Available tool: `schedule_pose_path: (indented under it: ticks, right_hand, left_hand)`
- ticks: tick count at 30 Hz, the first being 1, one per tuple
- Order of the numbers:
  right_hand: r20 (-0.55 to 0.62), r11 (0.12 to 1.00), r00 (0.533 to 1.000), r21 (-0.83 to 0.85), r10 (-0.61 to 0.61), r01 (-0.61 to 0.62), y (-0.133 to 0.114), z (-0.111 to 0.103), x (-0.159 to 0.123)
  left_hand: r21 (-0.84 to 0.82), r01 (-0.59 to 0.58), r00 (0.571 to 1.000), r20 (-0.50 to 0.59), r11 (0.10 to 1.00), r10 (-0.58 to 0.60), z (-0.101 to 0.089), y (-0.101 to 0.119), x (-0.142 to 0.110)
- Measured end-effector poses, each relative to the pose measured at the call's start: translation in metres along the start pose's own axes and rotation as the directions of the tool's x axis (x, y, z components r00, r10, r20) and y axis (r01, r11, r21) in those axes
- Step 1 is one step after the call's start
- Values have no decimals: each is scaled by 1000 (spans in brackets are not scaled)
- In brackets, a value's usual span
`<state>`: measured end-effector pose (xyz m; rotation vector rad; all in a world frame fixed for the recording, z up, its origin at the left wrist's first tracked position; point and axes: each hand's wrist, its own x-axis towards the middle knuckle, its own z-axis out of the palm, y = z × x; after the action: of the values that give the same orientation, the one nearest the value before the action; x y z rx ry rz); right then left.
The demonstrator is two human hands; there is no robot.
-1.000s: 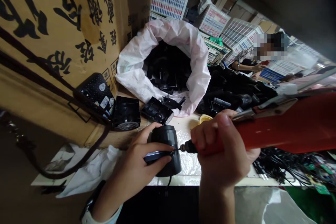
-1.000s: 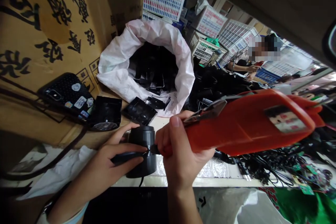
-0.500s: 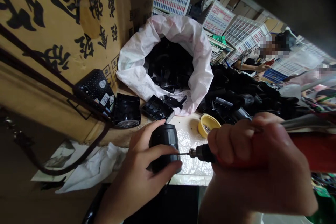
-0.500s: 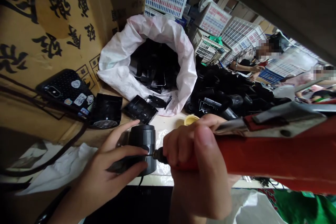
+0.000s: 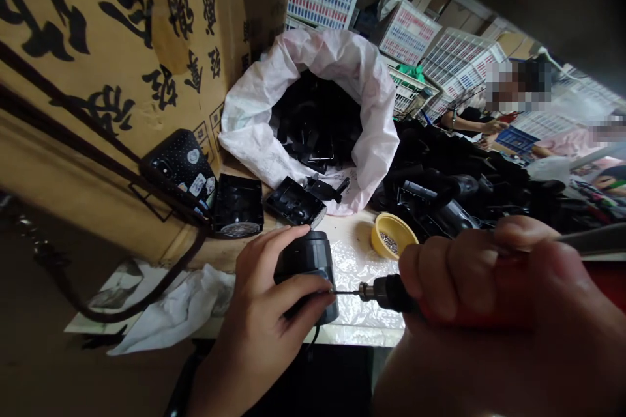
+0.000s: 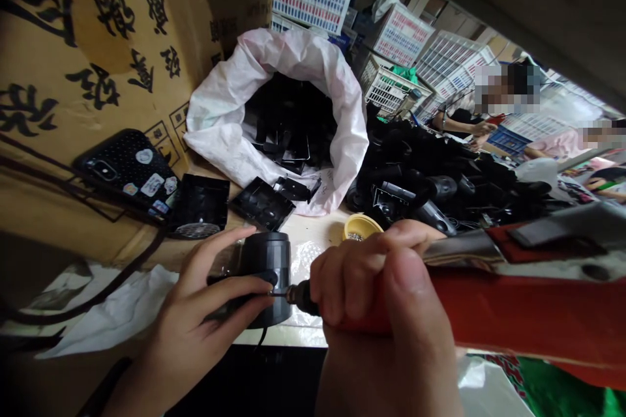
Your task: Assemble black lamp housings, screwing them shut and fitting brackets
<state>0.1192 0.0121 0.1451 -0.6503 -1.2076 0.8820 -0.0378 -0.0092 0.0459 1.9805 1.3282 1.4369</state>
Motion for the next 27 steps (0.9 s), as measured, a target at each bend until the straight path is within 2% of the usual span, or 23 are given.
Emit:
schedule_pose_path:
  ticks: [4, 10, 15, 17, 21, 27]
  right_hand:
    - [-3, 1000, 1000, 12, 8, -8, 1, -6, 1]
    - [-86, 1000, 996, 13, -9, 10, 4, 4, 0]
    - [-266, 999, 964, 45, 15, -3, 10, 23, 4]
    - [-312, 1000, 950, 28, 22, -14, 15, 27, 5]
    - [-329, 999, 944, -1, 39, -41, 23, 29, 4]
    - [-363, 997, 930, -23, 55, -67, 22, 31, 4]
  left_hand:
    - [10, -23, 999, -25, 1000, 23, -1, 3, -1]
    - [69, -75, 995, -67, 995, 79, 1, 5, 1]
    - [162, -117, 988, -85, 980, 132, 8, 4, 4]
    - [178, -103, 988, -99, 979, 122, 9, 4, 4]
    - [165, -33, 988, -142, 986, 57, 11, 5, 4]
    - [165, 43, 991, -129, 985, -22, 14, 8, 2]
